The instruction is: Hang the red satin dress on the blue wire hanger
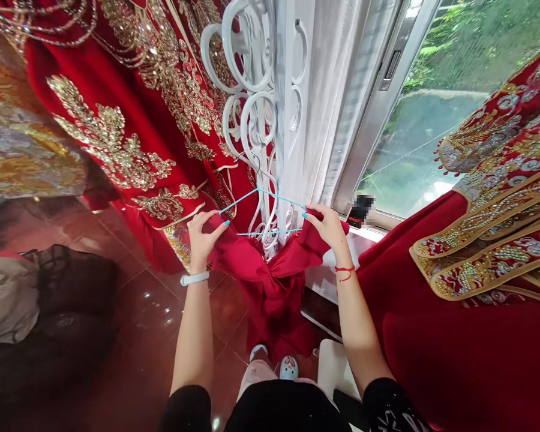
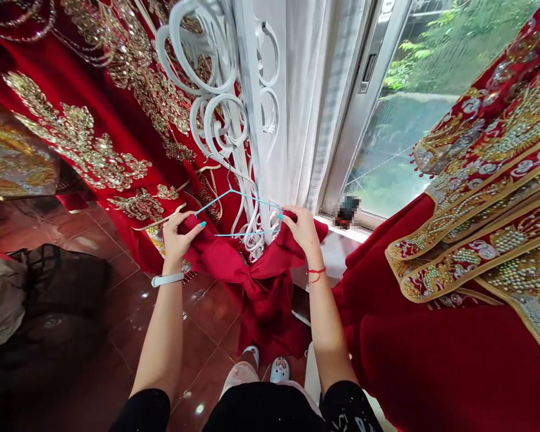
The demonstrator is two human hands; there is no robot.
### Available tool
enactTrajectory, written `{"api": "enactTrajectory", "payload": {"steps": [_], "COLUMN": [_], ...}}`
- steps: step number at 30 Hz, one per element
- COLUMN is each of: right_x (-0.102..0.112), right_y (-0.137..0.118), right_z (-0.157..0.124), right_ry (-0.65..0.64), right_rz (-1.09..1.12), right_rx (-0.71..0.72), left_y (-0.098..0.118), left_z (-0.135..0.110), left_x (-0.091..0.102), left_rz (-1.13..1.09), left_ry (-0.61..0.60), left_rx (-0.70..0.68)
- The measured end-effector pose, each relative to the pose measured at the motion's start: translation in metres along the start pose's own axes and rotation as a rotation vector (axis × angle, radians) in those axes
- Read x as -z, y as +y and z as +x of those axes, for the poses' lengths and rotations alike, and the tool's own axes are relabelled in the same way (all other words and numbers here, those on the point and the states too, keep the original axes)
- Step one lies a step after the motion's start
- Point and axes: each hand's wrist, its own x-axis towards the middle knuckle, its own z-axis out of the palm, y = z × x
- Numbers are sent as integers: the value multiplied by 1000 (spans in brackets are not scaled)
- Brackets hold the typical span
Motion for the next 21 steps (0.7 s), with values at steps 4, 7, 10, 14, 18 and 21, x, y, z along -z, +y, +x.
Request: {"api": "enactTrajectory", "payload": {"steps": [4, 7, 10, 14, 18, 21], "right_x": [-1, 2, -2, -21, -40, -47], "right_y": [-4, -6, -13, -31, -41, -37], "right_z": [2, 2, 1, -3, -2, 2], "right_ry": [7, -12, -29, 67, 57, 82], "right_rz": [-35, -54, -168, -527, -725, -724], "right_rx": [0, 6, -38, -207, -304, -277], "left_y": [4, 12, 25, 44, 51, 44], "left_z": [1, -1, -7, -12, -9, -6], "left_x": [-1, -1, 0, 4, 9, 9], "left_rz": [34, 86, 195, 393, 474, 466], "left_ry": [-30, -27, -24, -5, -105, -112], "left_rx": [34, 50, 98, 148, 137, 112]}}
